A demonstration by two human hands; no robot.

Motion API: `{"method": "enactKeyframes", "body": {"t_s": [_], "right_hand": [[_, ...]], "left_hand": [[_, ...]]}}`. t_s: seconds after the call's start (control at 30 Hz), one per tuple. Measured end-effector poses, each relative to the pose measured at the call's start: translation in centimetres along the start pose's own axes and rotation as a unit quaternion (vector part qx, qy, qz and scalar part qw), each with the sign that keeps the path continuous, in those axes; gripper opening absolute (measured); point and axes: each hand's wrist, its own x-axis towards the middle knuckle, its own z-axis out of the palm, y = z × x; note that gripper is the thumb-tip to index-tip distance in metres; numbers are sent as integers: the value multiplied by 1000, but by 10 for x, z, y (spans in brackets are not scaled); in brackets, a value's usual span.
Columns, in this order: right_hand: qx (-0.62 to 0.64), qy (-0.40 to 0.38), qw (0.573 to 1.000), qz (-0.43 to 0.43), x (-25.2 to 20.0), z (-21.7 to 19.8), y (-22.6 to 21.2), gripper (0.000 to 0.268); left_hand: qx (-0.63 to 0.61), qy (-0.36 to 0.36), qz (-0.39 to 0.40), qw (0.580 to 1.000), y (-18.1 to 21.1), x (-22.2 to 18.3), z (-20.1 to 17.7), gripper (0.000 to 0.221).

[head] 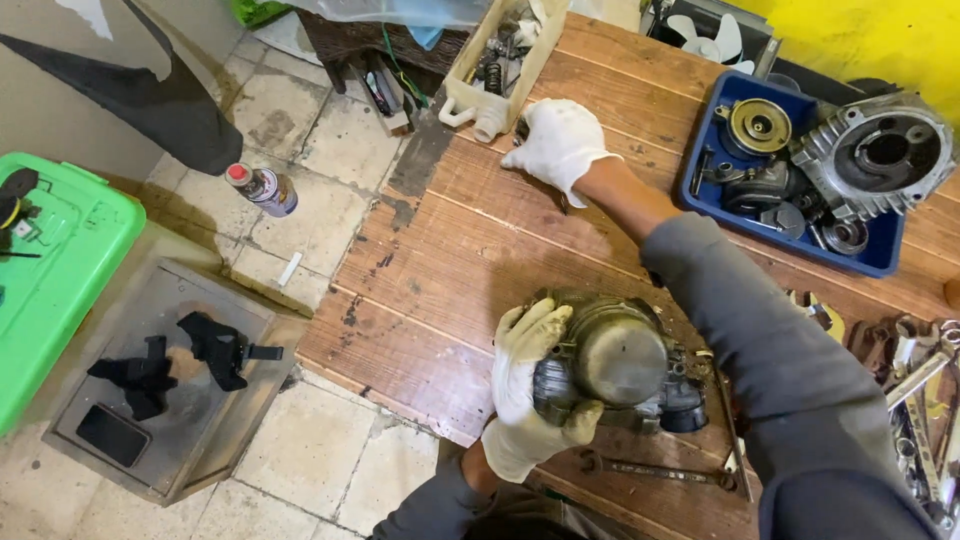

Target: The person assembles a small engine on a wooden workbench. They place a circular metal cover onto the engine block, then insert and tighten several bolts using a wrench. The person rotates the engine to access different sides while securing the cover.

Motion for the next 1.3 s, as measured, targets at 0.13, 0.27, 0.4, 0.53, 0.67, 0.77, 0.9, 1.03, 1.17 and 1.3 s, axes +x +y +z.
{"method": "enactKeyframes", "body": {"t_s": [0.13, 0.27, 0.4, 0.53, 0.67, 0.77, 0.9, 1.03, 1.17, 1.3], "right_hand": [[-84, 63, 994, -26, 44, 30, 20, 51], [-67, 67, 995, 11, 59, 34, 29, 39], [-53, 73, 996, 14, 69, 37, 27, 23], [-157, 108, 982, -14, 75, 54, 22, 32], [-263, 151, 952, -32, 82, 68, 21, 30], [-280, 230, 929, -75, 101, 86, 40, 15], [-237, 198, 948, -72, 99, 70, 38, 22], [-25, 179, 982, -47, 83, 47, 47, 22], [-60, 146, 984, -81, 2, 24, 64, 20], [-127, 153, 974, -111, -63, 76, 136, 23]], "left_hand": [[0, -9, -16, 1000, 1, 5, -2, 63], [1, -27, -31, 999, -2, 0, -2, 63], [-1, -30, -29, 999, 0, 3, -3, 63], [1, -30, -26, 999, 1, 4, -2, 63], [9, -21, -28, 999, 3, 7, -1, 61], [2, -18, -26, 999, 2, 7, -1, 60], [6, -24, -22, 999, 0, 8, 0, 62], [5, -28, -11, 1000, 1, 10, -1, 62], [-4, -41, -3, 999, 2, 6, -4, 59], [-6, 19, -17, 1000, -4, -1, 6, 66]]}}
